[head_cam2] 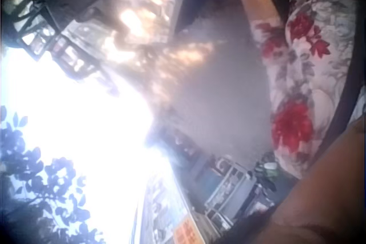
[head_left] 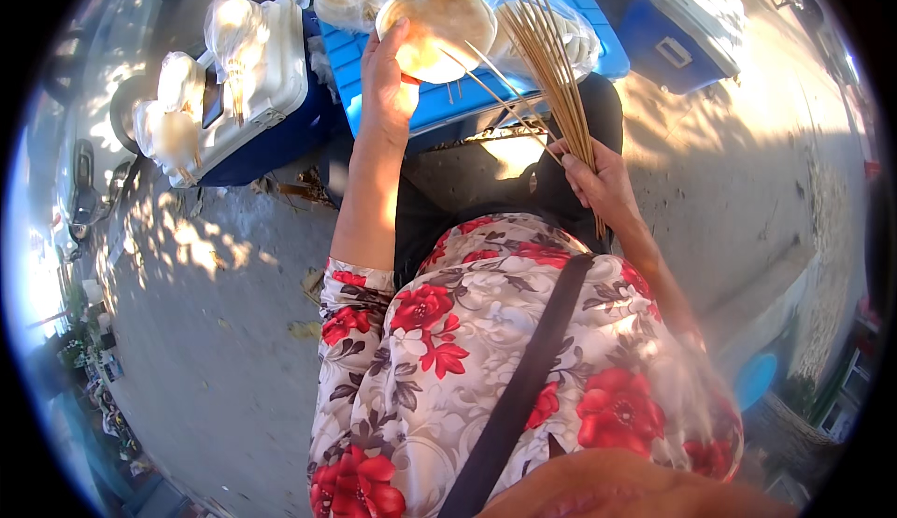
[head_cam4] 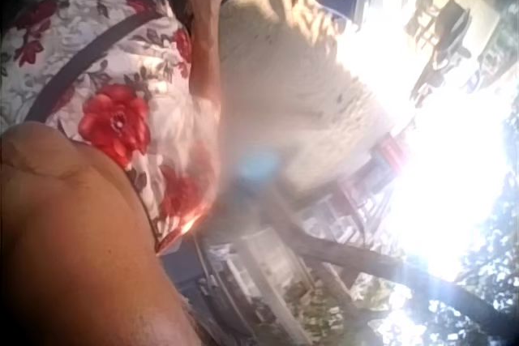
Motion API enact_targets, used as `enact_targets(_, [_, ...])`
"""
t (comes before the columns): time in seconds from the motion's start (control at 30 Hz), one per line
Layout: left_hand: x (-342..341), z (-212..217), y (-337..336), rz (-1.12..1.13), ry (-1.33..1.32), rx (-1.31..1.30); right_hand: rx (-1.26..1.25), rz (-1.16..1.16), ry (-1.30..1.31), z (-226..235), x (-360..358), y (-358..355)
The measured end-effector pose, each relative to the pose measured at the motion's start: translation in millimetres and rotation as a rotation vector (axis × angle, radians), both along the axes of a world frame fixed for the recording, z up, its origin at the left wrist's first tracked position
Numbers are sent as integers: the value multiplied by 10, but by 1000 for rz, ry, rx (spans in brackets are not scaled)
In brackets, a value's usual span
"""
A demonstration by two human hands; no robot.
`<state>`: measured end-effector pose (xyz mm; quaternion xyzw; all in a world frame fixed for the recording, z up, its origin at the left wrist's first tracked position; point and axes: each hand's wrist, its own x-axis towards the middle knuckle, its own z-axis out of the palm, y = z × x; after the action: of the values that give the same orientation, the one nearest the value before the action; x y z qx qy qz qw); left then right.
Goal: The person inserts wooden skewers into round, flat food items and places them into plastic bags. They repeat this process with multiple items, organizing them on a blue cooler.
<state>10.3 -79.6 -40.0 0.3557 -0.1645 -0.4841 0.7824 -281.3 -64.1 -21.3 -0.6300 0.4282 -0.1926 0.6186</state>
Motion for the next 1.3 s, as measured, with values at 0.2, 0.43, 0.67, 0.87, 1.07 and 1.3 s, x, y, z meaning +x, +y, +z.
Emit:
enact_targets(0.2, [135, 25, 56, 88, -33, 17, -8, -40, 34, 100, -51, 73])
enact_targets(0.43, [108, -2, 65, 110, -47, -7, -56, -50, 45, 93, -7, 61])
enact_targets(0.67, [-33, 61, 62, 160, -167, 16, -136, -48, 68, 83, 13, 12])
enact_targets(0.87, [-166, 75, 64, 170, -150, 5, -131, -45, -32, 24, 74, -1])
enact_targets(1.07, [-406, 105, 107, 138, -168, 15, -103, -68, -123, 7, 204, -33])
enact_targets(1.3, [-544, 65, 140, 103, -244, -15, -11, -65, -255, -35, 355, -87])
